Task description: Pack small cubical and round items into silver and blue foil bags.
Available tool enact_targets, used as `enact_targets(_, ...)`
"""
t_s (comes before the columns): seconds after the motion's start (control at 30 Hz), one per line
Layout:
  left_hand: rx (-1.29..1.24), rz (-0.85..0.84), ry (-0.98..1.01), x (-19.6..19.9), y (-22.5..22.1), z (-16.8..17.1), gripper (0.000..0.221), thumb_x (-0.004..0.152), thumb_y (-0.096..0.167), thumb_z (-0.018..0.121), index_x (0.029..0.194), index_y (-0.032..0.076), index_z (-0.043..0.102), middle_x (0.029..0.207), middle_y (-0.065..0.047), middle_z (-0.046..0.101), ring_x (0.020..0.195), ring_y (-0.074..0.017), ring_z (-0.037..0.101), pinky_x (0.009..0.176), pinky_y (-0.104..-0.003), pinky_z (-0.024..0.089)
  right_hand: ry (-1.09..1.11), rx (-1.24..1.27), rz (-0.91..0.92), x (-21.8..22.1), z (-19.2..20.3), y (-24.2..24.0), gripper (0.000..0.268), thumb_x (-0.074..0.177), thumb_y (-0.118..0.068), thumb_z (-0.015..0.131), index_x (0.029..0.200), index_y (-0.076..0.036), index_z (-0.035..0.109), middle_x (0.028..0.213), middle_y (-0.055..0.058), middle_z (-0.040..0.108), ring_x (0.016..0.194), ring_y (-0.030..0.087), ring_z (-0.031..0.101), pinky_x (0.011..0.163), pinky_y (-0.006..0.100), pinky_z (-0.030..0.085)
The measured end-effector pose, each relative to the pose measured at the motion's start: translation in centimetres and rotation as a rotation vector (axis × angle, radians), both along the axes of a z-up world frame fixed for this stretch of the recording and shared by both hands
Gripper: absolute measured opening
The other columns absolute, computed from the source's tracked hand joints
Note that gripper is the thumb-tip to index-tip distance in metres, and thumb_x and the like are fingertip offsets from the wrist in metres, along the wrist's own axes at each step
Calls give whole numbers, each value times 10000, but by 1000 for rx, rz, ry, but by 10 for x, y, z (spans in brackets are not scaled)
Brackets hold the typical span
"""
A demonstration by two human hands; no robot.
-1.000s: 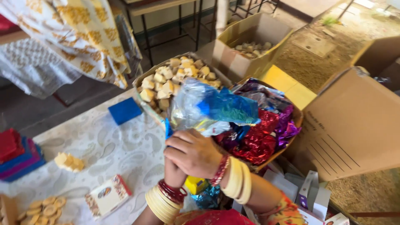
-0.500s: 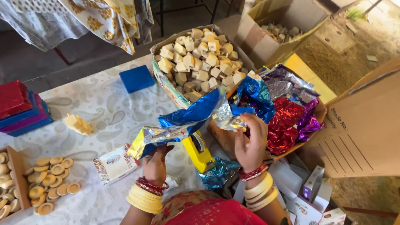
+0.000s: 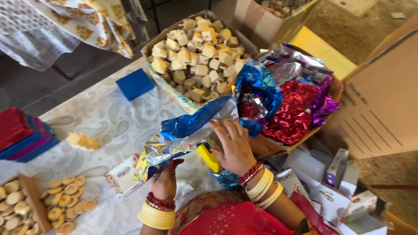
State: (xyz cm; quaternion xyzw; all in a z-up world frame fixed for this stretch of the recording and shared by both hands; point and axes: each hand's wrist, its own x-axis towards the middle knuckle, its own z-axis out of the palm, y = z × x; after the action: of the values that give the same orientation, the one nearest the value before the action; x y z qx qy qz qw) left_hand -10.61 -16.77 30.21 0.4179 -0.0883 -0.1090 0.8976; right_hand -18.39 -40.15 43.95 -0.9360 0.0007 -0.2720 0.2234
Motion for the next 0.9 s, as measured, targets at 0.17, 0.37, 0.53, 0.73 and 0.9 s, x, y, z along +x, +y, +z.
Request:
enact_targets(0.17,-179,3,59,-3,19,10,327,996,15,580,1316,65,622,1268,-116,684,1158,-310,650,899,-516,569,-104,-201,-210,9,-53,-8,666,786,-175,792,1408,-110,561,1323,141,569,1254,330,438,998,502,322)
enact_targets(0.37,-233,7,120,-8,42,26,274,1022,68,564,1285,75,638,1240,-115,707,1124,-324,672,842,-476,562,-308,-301,-185,8,-51,-25,195,828,-133,788,1000,-211,739,1189,-47,642,1209,215,499,1010,440,341)
enact_targets(0.53,-271,36,112,2,80,13,232,1099,137,528,1287,49,633,1259,-140,706,1096,-294,670,833,-447,548,-459,-387,-191,-2,-41,-55,94,874,-182,824,844,-226,747,1149,-83,678,1182,177,521,1011,430,338)
enact_targets(0.73,-289,169,154,12,100,50,406,1036,213,485,1405,92,605,1318,-69,696,1094,-246,661,798,-399,506,-317,-520,-516,-53,-48,-120,122,904,-144,747,951,-255,767,1099,-67,703,1163,218,559,1034,462,321)
enact_targets(0.9,-345,181,46,27,118,29,287,1130,208,512,1376,62,525,1415,-120,648,1192,-284,640,859,-423,482,-243,-361,-588,-118,-49,-156,71,952,-127,709,1017,-102,723,974,61,647,953,293,548,921,425,368)
